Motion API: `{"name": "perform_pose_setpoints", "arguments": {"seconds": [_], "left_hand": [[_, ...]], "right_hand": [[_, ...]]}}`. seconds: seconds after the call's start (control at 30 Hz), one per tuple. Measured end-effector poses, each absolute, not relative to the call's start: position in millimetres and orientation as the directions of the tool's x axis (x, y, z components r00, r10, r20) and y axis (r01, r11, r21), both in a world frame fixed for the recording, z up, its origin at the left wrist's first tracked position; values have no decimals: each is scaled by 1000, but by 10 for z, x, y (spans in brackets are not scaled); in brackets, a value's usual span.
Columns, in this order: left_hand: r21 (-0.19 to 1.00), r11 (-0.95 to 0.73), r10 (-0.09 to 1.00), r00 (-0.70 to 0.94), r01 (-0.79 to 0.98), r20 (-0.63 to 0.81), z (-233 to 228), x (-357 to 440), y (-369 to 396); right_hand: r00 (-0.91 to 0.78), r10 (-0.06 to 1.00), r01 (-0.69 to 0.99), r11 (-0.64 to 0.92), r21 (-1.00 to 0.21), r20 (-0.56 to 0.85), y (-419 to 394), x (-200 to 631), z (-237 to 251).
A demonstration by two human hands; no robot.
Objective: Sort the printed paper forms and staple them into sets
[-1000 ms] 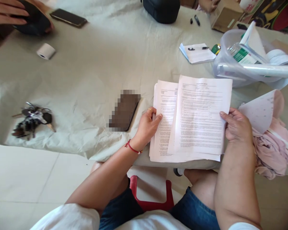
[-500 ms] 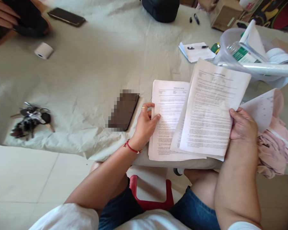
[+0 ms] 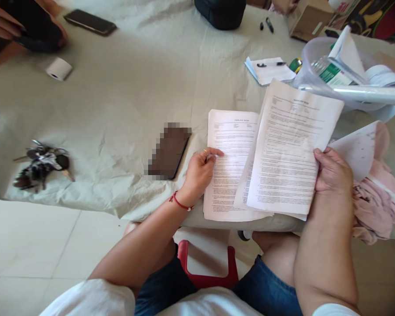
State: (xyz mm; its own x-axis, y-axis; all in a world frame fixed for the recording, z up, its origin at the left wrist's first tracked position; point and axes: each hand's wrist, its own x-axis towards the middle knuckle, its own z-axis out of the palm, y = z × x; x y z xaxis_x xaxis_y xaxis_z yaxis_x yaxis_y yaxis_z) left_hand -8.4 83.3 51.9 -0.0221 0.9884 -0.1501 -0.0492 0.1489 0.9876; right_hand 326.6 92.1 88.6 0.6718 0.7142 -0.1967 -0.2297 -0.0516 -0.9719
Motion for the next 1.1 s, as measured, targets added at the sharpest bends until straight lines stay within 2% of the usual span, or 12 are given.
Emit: {"name": "perform_pose_setpoints", "arguments": {"seconds": [0.13,0.3,0.53,0.67,0.9,1.1], "left_hand": [[965,256,967,0,-59,-257,606,-77,827],[946,298,954,7,-132,-299,676,-64,803],[939,258,966,48,-225,-254,628,-54,802],[951,222,975,52,-215,-215,602,-53,813],[949,238,971,66,-206,-229,584,-45,813],[981,146,989,-8,-131,-148,514,-42,830]], "right_hand": [[626,756,-225,-60,-973,-191,901,3284,864],[525,825,-204,-115,-972,-208,888,3220,806],[480,858,-112,-148,-983,-184,907,3014,700],[453,875,-99,-141,-985,-171,892,2955,690],[380,901,-104,-181,-978,-207,880,2856,679],[503,853,-47,-137,-989,-142,913,3009,666]]}}
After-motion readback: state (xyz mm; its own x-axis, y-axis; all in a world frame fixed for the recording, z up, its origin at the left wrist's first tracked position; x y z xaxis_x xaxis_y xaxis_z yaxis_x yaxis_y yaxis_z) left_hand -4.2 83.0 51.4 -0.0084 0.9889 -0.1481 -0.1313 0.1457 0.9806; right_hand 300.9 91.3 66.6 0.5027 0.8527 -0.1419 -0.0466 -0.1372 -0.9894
